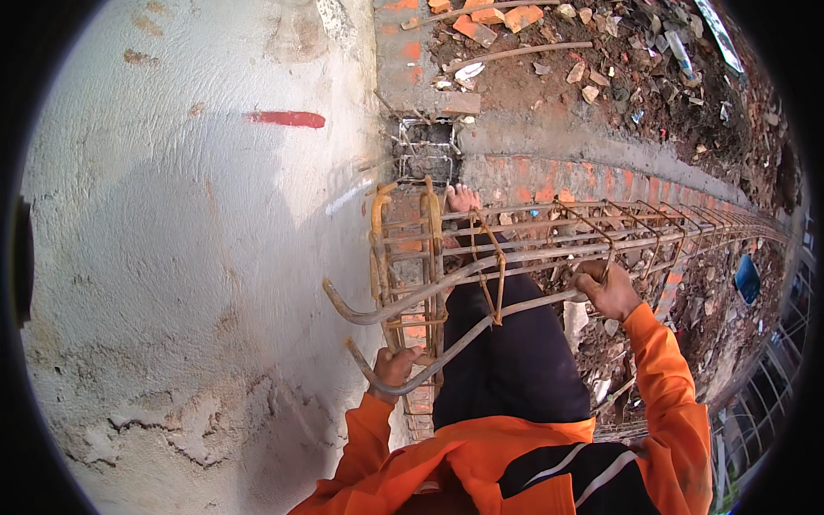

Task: The person assembles a rebar cage by hand, bending and positioning steel rods into a grid-like structure. They use a long metal bar to pry and align the rods, then secure them by hand. The work takes place on a debris-covered floor next to a concrete wall.

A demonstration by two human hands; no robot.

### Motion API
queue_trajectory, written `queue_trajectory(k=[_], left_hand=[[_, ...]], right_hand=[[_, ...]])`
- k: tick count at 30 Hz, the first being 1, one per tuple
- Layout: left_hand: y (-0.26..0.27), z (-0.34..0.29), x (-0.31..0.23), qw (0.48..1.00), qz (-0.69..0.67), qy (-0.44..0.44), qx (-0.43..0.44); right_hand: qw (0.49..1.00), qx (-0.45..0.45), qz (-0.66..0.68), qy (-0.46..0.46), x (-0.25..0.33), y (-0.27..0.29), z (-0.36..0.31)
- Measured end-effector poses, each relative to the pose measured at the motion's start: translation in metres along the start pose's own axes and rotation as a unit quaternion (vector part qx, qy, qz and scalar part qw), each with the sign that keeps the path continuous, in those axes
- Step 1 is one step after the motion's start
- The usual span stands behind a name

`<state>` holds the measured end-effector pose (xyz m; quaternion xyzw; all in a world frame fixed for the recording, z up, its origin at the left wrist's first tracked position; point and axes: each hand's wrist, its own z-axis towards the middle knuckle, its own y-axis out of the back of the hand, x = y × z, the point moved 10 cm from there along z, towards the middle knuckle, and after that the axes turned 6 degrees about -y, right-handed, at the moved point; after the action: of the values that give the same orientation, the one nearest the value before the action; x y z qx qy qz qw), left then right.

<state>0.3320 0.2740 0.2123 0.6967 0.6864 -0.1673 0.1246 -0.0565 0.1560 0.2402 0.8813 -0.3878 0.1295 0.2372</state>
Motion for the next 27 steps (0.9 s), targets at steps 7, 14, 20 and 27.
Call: queue_trajectory(k=[7, 14, 20, 27], left_hand=[[-0.011, -0.001, 0.013, 0.995, -0.096, -0.012, 0.019], [-0.009, 0.006, 0.005, 0.998, -0.052, -0.020, 0.002], [-0.018, -0.001, -0.002, 1.000, -0.013, -0.021, 0.016], [-0.013, 0.004, 0.007, 0.998, -0.041, -0.039, 0.006]], right_hand=[[0.998, -0.011, 0.062, 0.022, 0.005, -0.012, 0.008], [0.999, -0.037, 0.010, 0.025, -0.010, -0.016, 0.025], [0.997, -0.052, -0.051, 0.019, -0.015, -0.012, 0.021], [0.997, -0.061, -0.043, 0.029, -0.015, -0.013, 0.024]])
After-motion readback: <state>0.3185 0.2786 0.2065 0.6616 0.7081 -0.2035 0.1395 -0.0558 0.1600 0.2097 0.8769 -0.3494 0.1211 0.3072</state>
